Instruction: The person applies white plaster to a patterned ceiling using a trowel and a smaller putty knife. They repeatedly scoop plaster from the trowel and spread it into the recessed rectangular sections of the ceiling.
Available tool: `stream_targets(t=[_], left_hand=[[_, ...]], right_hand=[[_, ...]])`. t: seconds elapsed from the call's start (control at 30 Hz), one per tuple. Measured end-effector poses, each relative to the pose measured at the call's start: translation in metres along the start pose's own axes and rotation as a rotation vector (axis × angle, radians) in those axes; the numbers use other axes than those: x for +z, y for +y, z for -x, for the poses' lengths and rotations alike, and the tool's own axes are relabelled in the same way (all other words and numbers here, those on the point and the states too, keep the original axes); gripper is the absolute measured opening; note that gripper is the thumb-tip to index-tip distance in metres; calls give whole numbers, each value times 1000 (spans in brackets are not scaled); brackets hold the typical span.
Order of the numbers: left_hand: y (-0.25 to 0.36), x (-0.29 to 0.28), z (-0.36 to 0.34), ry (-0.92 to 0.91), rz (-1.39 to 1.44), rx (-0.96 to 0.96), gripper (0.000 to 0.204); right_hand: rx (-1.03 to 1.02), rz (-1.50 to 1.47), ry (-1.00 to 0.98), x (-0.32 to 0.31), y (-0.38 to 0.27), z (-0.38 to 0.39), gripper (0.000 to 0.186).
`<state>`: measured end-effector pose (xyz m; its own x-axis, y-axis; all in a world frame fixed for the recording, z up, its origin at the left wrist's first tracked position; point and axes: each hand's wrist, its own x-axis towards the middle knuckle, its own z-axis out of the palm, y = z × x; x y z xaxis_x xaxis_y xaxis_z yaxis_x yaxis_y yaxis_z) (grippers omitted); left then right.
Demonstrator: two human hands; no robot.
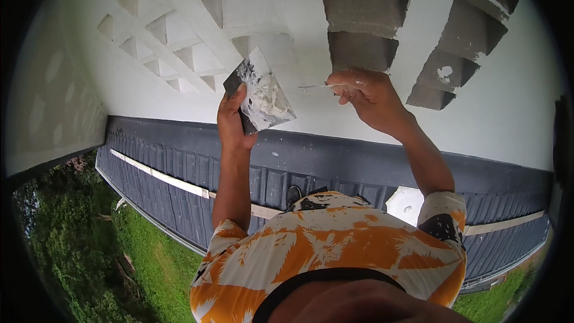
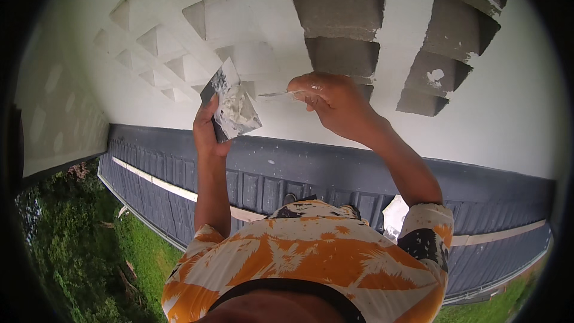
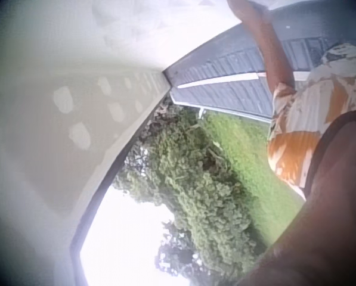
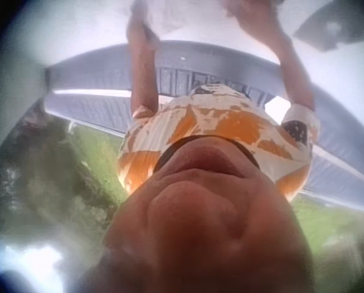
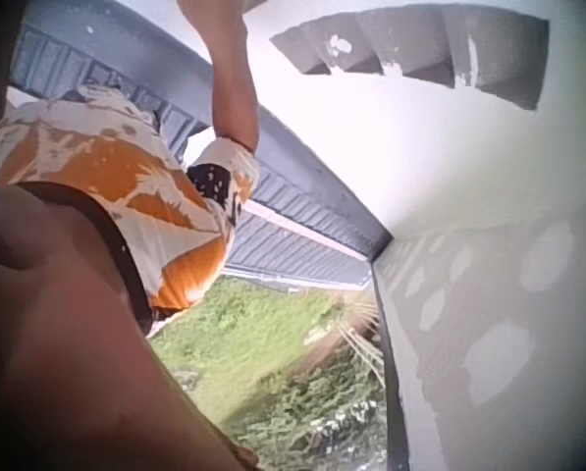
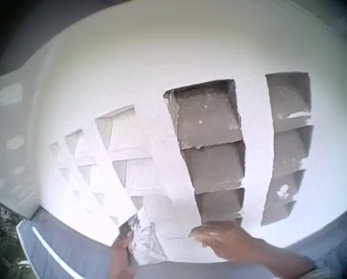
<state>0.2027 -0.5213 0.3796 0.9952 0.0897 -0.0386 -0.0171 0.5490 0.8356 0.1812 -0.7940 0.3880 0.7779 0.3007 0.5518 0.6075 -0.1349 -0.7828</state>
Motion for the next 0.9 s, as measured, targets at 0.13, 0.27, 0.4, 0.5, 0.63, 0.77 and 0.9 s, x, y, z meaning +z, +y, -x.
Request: stream_targets(t=[0.13, 0.27, 0.4, 0.5, 0.63, 0.77, 0.9], left_hand=[[37, 18, 0, 28, -124, 98, 26], [39, 17, 1, -5, -204, 182, 29], [44, 11, -8, 78, -204, 173, 21], [46, 7, -11, 101, -184, 207, 16], [48, 10, -15, 32, -206, 250, 15], [77, -7, -26, 193, -23, 338, 17], [70, -38, -20, 221, -116, 289, 29]], right_hand=[[-367, 520, -57, 9, -28, -14, 50], [-422, 717, -34, 35, -40, -15, 44], [-379, 874, -132, 41, -48, -25, 26], [-367, 844, -74, 43, -53, -35, 23], [-373, 877, -96, 54, -40, -43, 38], [-170, 645, 0, 23, -30, -53, 27], [-121, 228, 644, 0, -24, -95, 32]])
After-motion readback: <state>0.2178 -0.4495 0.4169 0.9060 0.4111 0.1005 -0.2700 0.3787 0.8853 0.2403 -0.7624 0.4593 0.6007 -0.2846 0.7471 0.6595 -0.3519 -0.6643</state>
